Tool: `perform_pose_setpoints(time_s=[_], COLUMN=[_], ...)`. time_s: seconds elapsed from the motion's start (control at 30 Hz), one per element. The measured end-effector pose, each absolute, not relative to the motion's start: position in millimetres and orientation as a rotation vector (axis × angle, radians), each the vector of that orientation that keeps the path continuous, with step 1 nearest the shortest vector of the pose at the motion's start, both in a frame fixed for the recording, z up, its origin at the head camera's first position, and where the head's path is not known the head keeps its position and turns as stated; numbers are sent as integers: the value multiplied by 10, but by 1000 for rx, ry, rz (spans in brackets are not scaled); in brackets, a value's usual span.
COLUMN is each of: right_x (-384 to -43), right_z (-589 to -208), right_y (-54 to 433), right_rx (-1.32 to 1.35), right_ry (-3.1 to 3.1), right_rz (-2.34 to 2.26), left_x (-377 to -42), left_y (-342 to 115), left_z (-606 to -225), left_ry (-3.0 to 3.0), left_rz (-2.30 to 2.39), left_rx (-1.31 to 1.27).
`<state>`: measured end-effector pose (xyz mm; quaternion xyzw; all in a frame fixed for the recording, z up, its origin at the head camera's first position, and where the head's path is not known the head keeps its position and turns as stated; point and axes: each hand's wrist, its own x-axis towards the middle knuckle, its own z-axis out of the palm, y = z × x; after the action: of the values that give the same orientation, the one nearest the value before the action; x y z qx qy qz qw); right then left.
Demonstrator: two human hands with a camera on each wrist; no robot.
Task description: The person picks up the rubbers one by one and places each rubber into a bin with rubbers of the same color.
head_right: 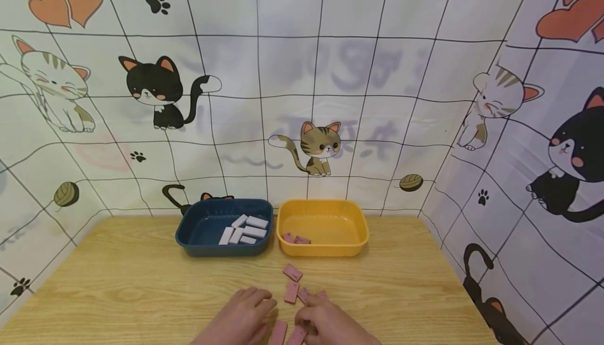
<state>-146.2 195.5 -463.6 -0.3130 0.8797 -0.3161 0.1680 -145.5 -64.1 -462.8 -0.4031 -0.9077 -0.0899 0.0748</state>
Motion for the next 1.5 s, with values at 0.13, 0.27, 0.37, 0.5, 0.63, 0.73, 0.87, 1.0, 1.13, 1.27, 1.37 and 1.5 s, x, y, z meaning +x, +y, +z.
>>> perform_pose_setpoints(time_s=[0.13,0.27,0.37,0.5,0.63,0.73,0.87,1.0,1.13,1.27,1.37,1.5], right_x=[-1448,-1440,-1433,-1420,-1420,-1422,-1418,-1430,-1456,-1480,-1508,-1553], right_z=[-4623,-4626,-4638,-4649,-4653,-4644,-4604,-4552,-4505,-4457,-4426,-4388], right_y=[1953,1944,1933,1934,1956,1976,2003,2030,2072,2112,2131,2157], right_rx=[-803,-781,-815,-843,-870,-878,-864,-770,-699,-729,-738,-736], right_ry=[2492,2438,2414,2405,2401,2411,2448,2468,2499,2577,2626,2677], right_rz=[-894,-963,-1005,-1030,-1050,-1058,-1060,-1070,-1076,-1074,-1064,-1053], left_x=[-1462,-1472,-1474,-1470,-1469,-1465,-1462,-1472,-1482,-1483,-1489,-1508], left_y=[-637,-632,-630,-633,-638,-642,-642,-636,-634,-632,-631,-628], left_z=[-4623,-4603,-4588,-4570,-4560,-4556,-4552,-4525,-4495,-4485,-4489,-4500], left_ry=[-2752,-2796,-2812,-2818,-2808,-2795,-2796,-2854,-2903,-2927,-2932,-2900], left_rz=[-276,-280,-276,-273,-275,-272,-261,-260,-276,-296,-302,-300], left_rx=[-1204,-1188,-1177,-1172,-1165,-1157,-1142,-1120,-1105,-1089,-1085,-1099])
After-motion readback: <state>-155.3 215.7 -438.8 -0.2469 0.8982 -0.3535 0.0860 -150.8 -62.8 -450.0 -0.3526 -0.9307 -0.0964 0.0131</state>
